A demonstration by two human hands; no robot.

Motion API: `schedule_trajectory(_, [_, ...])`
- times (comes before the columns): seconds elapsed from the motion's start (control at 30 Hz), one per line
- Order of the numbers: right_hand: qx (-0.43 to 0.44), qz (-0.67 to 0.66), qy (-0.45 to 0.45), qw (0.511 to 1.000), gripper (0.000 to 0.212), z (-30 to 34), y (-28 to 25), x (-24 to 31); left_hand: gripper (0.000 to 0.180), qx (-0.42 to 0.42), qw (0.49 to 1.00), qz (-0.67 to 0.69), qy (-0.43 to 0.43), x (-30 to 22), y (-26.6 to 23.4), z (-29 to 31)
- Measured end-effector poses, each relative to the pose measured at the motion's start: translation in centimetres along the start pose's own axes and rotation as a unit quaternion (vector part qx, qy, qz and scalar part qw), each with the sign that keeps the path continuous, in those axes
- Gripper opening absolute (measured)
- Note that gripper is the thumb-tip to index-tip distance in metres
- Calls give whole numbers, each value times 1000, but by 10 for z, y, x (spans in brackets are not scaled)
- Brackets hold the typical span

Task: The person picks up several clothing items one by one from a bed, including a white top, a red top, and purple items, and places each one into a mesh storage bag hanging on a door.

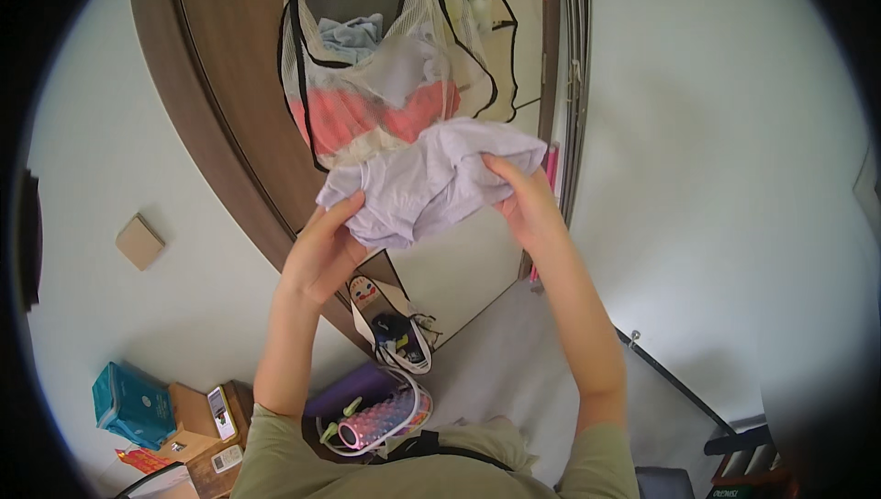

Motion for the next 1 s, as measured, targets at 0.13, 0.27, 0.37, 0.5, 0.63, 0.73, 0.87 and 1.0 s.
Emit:
schedule_trajectory(0.13, [49,30,-76,995,40,-35,44,42,39,-8,994,-66,82,-46,26,-21])
schedule_trajectory(0.27, [99,81,-178,976,41,-55,92,92,35,-8,979,-74,189,-90,58,-36])
schedule_trajectory(0.37, [172,132,-335,917,43,-82,130,120,33,-35,942,-117,313,-122,78,-45])
schedule_trajectory(0.5, [173,195,-544,797,47,-100,178,153,29,-90,814,-236,523,-154,95,-66])
schedule_trajectory(0.63, [132,246,-707,650,48,-100,217,166,30,-154,725,-306,597,-170,99,-100])
schedule_trajectory(0.73, [155,335,-677,637,45,-107,243,166,37,-192,536,-452,687,-180,103,-124])
schedule_trajectory(0.87, [134,392,-761,499,47,-120,253,160,40,-239,482,-573,618,-171,98,-159])
schedule_trajectory(1.0, [163,568,-753,290,30,-154,262,120,33,-234,438,-697,518,-161,95,-179])
Point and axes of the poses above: each hand's wrist, its own z-axis away from the middle knuckle, its own y-axis out of the palm, x = y × z, the point moved 8 cm from there along -z, towards the middle knuckle, and after that the axes turned 12 degrees about -x, right-handed, at the moved point
